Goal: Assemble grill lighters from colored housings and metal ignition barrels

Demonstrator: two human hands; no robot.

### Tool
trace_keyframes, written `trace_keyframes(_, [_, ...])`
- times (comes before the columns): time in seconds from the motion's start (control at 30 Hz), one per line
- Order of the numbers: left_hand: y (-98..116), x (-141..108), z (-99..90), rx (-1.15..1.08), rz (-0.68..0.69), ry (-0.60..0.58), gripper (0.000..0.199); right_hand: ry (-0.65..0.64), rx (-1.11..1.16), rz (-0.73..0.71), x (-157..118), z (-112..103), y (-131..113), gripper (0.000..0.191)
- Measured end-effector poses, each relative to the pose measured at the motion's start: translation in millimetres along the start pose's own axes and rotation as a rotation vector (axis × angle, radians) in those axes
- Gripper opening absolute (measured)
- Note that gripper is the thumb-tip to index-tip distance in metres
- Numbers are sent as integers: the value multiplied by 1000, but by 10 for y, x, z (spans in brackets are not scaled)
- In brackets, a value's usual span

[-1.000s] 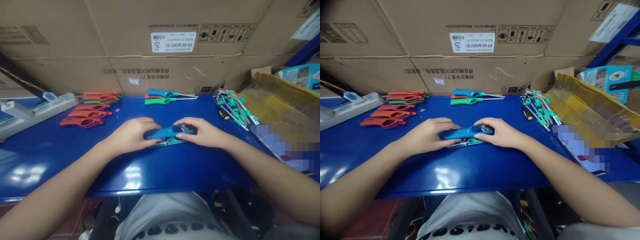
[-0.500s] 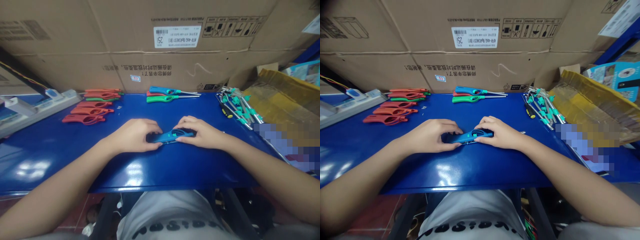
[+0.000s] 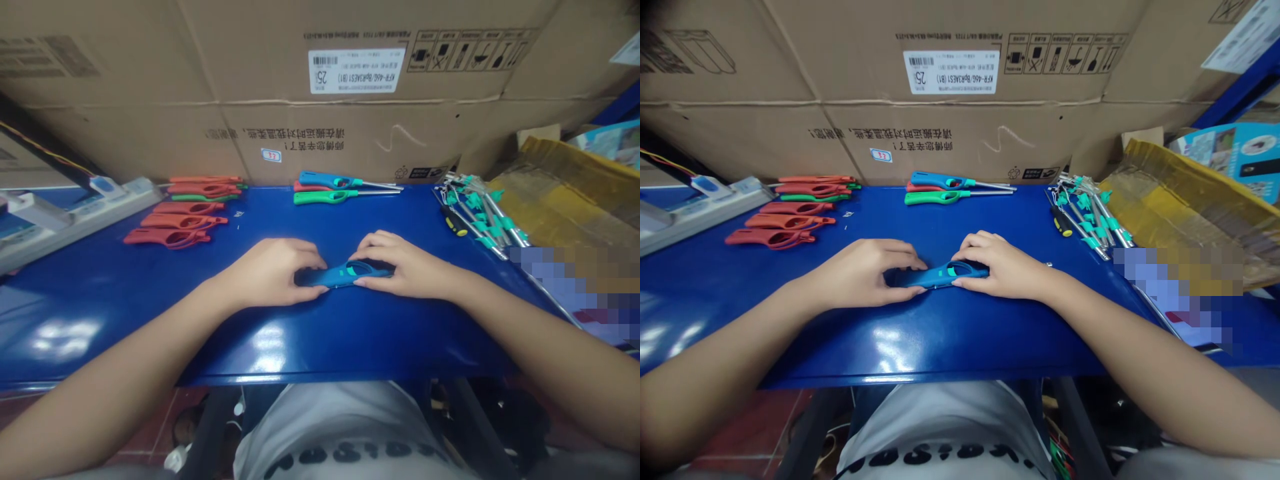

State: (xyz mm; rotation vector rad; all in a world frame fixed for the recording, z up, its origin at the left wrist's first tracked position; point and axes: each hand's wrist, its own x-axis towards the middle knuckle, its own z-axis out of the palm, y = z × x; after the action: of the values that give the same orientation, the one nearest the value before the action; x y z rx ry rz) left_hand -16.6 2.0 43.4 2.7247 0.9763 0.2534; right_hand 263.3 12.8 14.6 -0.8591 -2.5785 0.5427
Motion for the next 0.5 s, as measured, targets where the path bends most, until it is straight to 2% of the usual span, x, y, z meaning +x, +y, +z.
trace_keyframes(0.3, [11,-11,3,13,20,18,29,9,-16,-12,-2,-10,-4,31])
trace_keyframes(0.5, [-2,-3,23,35,11,-13,30,-4,-47,-31,-10,3,2,32])
